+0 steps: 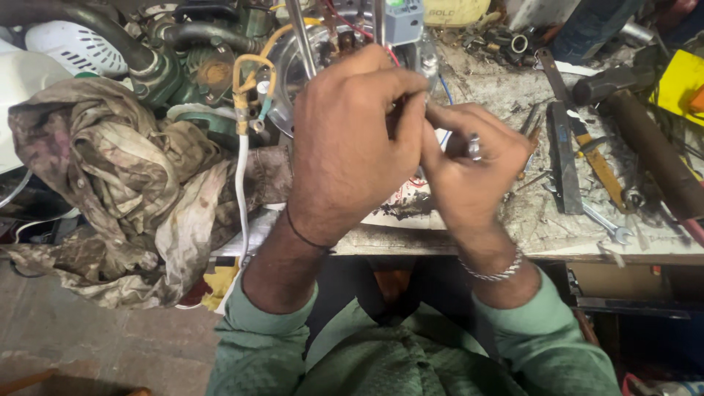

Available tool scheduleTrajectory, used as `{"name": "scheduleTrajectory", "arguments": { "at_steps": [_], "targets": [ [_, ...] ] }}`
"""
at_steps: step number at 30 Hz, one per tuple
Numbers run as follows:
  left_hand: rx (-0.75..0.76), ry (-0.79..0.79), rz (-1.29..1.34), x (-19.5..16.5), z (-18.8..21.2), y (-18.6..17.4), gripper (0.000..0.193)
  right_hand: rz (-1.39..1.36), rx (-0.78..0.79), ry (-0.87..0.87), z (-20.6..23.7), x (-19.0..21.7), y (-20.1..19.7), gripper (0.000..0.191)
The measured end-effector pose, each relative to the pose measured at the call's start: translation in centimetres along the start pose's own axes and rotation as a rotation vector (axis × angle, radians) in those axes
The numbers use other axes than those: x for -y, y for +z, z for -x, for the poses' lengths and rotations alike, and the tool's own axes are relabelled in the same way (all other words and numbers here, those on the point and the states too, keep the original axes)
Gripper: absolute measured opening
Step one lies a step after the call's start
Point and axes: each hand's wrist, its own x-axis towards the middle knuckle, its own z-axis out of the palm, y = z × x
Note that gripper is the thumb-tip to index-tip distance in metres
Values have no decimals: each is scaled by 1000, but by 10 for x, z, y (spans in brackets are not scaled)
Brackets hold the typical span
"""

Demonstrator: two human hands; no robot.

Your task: The person repairs an electric pump assembly on a cluttered workbench. They tighten bolts on the pump housing with a spanner, handle and route red and blue wires, position a pressure switch on the pump, and use a screwdriver and pliers to secure small components and connections.

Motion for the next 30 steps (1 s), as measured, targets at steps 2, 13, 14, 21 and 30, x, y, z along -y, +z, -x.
{"name": "scheduleTrajectory", "arguments": {
  "at_steps": [2, 13, 14, 21, 30],
  "targets": [
    [19, 62, -45, 0, 3, -1, 12, -47, 78, 109, -4, 2, -10, 17],
    [-20, 99, 27, 1, 13, -6, 11, -807, 216, 515, -17, -19, -67, 39],
    [-18, 83, 36, 2, 13, -7, 12, -808, 209, 529, -16, -24, -69, 38],
    [0, 85, 24, 4, 15, -9, 13, -772, 166, 545, -7, -42, -71, 34],
    [21, 77, 74, 5, 16, -14, 12, -1040, 234, 626, -11, -35, -77, 49]
  ]
}}
